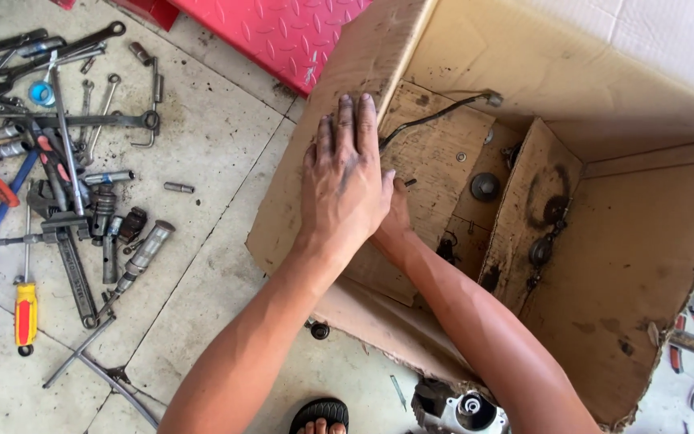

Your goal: Disassembling and inspecting a motorcycle engine component using various hand tools

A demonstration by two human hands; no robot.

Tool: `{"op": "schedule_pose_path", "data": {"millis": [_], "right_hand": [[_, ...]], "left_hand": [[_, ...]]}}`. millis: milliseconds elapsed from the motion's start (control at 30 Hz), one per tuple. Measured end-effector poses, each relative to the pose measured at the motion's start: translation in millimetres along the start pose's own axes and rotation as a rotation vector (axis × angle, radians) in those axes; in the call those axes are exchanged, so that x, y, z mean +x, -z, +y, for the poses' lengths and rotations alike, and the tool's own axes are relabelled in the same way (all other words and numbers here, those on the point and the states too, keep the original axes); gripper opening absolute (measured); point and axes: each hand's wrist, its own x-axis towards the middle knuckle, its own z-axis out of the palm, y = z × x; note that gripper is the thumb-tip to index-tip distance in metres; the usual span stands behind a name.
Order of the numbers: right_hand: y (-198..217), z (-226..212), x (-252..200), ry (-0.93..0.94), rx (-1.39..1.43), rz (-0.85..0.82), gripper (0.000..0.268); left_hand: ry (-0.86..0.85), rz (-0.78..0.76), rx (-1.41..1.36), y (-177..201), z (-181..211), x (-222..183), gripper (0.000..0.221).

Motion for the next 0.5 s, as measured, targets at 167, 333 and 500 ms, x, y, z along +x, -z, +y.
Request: {"op": "schedule_pose_path", "data": {"millis": [167,333,500], "right_hand": [[6,-11,4,-0.064,-0.034,-0.32,0.039],[123,40,-41,0.161,0.881,0.01,0.015],[252,104,-166,-0.041,0.967,0.181,0.027]], "left_hand": [[-0.033,0.059,0.066,-6,-7,-1,0.102],[-0.111,0.13,0.083,5,-4,-8,0.092],[-0.201,0.106,0.082,24,-2,-16,0.084]]}}
